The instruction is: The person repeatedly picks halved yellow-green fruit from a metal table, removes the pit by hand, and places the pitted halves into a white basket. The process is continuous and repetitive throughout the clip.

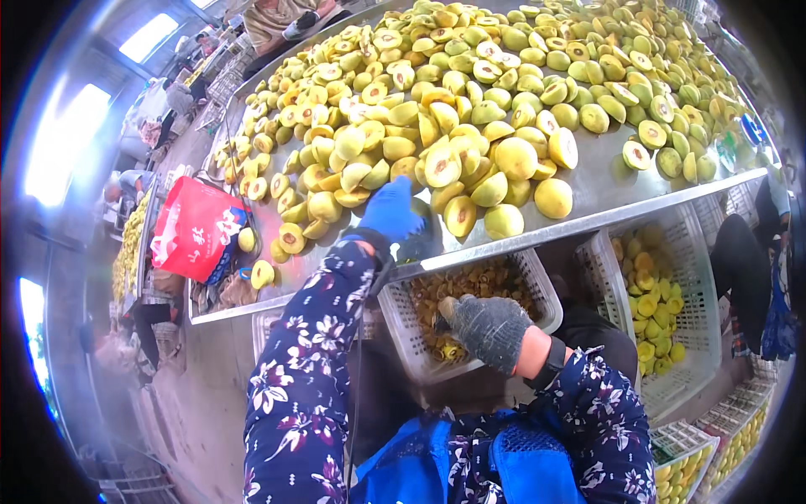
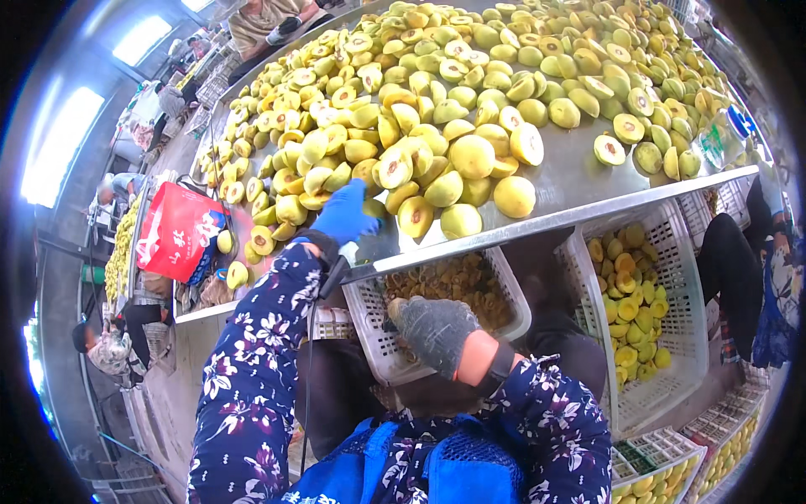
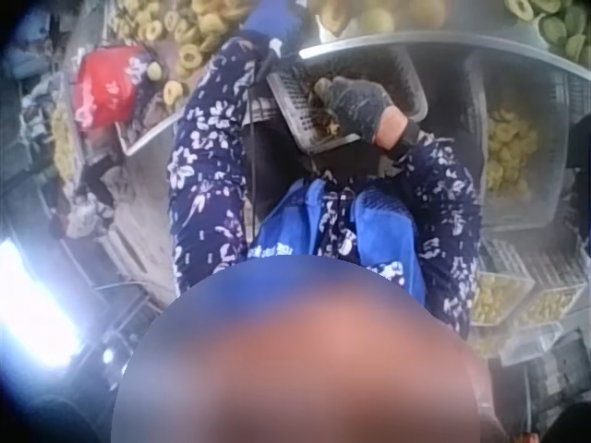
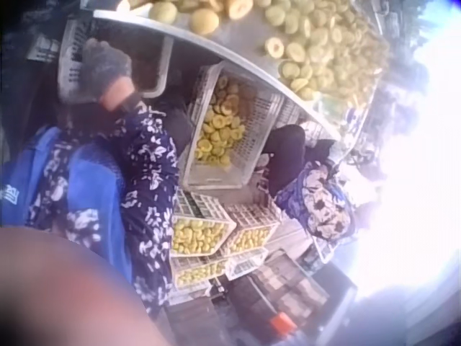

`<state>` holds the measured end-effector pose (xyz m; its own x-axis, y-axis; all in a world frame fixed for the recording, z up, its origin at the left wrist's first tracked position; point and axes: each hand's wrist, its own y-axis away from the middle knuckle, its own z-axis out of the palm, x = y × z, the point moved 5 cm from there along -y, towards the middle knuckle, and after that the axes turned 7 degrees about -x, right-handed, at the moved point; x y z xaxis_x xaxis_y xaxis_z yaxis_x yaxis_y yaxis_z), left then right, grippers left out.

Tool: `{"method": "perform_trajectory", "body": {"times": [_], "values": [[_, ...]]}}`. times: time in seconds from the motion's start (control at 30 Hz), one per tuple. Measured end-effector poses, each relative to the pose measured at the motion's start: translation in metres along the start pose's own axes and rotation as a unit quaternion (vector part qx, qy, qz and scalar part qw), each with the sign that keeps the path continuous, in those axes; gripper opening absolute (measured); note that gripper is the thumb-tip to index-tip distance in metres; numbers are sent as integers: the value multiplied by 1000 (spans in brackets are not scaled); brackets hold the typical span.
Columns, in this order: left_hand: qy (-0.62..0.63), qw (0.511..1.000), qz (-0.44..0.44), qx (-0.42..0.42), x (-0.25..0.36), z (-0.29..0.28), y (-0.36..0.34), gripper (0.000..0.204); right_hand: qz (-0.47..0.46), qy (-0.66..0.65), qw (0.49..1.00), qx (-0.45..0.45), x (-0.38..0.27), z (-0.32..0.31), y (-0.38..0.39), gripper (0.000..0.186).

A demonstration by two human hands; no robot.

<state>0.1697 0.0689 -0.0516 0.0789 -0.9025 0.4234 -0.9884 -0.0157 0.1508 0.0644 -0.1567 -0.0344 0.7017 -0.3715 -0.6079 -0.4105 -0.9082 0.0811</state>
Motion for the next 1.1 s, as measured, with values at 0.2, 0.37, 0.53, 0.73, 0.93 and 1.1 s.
{"method": "perform_trajectory", "body": {"times": [0.2,0.37,0.53,0.73,0.93,1.1], "values": [[558,824,-96,24,-38,-22,62,51,-30,-72,994,82,7,-12,-4,23],[807,589,45,-7,-3,2,107,64,23,-276,955,104,8,-14,-17,48],[857,509,58,-61,35,19,111,64,67,-238,961,121,9,-12,-25,49],[774,630,35,44,51,24,109,60,41,-213,958,189,4,-24,-30,33],[663,747,29,44,47,25,117,55,27,-202,935,291,-1,-53,-26,39],[575,816,49,36,53,35,122,46,-32,-122,939,320,-10,-59,-29,30]]}}
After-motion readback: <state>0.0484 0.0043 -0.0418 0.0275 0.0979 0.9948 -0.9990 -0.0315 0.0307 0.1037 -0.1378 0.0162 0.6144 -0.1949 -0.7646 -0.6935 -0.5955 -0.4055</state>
